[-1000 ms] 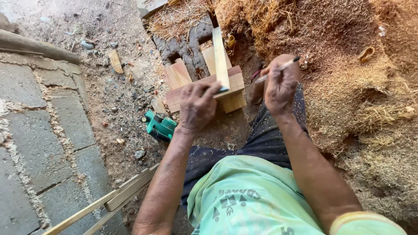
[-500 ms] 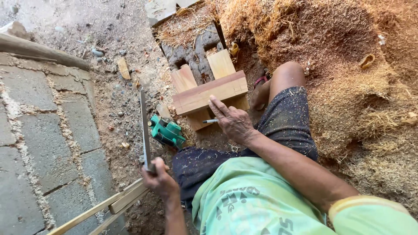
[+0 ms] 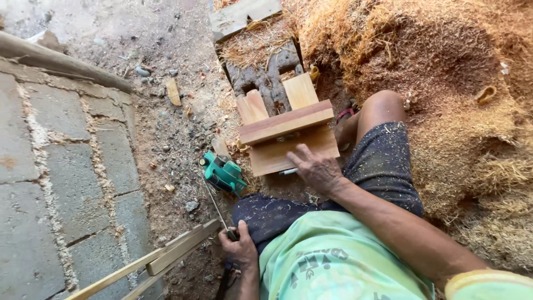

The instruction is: The person sits on the ground and uses a try square and a marker to draw lines on small wooden planks. They measure and mark multiple pieces of wood, stacking some on a nearby table.

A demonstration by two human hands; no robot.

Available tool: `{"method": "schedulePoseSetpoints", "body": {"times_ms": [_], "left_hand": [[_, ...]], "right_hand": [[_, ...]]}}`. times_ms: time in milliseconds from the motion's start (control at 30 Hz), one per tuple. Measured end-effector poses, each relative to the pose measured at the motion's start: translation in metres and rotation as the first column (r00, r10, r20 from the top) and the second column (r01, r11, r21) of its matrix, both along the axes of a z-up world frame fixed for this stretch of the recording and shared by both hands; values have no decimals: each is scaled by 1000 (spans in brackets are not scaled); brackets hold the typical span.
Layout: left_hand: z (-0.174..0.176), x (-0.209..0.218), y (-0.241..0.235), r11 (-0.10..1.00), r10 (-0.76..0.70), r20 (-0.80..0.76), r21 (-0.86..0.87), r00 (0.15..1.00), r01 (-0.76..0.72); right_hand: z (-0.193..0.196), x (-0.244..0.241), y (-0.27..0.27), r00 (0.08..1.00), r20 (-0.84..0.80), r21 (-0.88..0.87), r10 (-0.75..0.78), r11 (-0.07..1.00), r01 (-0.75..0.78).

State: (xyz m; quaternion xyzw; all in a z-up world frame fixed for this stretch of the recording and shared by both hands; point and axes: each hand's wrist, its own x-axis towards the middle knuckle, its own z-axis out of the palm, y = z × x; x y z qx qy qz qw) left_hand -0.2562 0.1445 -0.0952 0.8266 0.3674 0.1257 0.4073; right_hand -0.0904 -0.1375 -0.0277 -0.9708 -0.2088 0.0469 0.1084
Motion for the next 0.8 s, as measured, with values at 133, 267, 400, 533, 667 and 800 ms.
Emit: {"method": "schedulePoseSetpoints", "body": {"times_ms": [133,267,400,533,667,800], "left_hand": [[-5,3,3,996,-3,38,-86,999,6],[-4,5,-2,999,-18,-59,-44,998,16],[-11,-1,-3,994,20,-25,-109,999,-23],[4,0,-9,989,59,-58,-130,997,-66],[5,-1,-9,973,62,-45,-219,997,-71],[7,0,-9,990,39,-22,-131,999,-42]], "right_hand": [[18,22,-2,966,-252,-13,-52,999,50],[11,28,-6,957,-283,-58,-62,997,47],[10,18,-15,949,-305,2,-76,997,80],[65,0,-25,976,-209,271,61,963,-2],[105,29,-33,977,-204,249,54,968,-2],[120,106,-31,988,-137,179,-65,980,89]]}}
